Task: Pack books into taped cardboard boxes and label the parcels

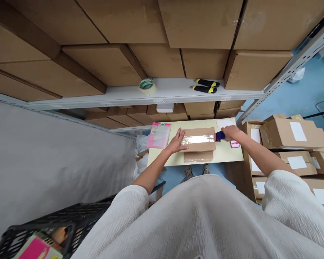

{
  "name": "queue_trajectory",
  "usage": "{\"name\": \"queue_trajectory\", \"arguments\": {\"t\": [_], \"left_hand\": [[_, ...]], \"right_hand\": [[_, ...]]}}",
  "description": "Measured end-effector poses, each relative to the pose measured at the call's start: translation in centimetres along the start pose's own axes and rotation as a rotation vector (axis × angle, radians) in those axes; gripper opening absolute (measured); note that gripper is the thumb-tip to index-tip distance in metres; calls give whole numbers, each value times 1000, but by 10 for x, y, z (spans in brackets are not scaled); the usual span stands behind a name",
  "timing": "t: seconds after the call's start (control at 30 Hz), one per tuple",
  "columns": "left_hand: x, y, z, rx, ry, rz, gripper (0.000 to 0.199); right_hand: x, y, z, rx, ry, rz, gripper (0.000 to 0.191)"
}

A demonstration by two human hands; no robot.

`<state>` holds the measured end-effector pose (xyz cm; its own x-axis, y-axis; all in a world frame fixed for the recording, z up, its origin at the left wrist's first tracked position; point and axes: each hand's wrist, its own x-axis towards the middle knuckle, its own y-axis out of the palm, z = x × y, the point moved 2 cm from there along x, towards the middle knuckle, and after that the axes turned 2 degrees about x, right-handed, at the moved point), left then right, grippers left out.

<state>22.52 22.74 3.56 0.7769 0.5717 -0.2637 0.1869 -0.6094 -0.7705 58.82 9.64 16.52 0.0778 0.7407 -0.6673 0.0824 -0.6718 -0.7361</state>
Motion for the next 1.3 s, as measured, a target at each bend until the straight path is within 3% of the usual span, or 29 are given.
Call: {"name": "queue_trajectory", "arguments": {"t": [0.6,0.8,1.3], "left_hand": [[-2,-4,-2,-19,-10,38,136],[-2,-5,-3,3,-16,34,137],[-1,-6,-1,44,-54,55,140]], "right_hand": [[29,-18,18,17,43,67,53],[42,-20,14,58,41,133,52],[55,-21,20,-9,10,115,46]]}}
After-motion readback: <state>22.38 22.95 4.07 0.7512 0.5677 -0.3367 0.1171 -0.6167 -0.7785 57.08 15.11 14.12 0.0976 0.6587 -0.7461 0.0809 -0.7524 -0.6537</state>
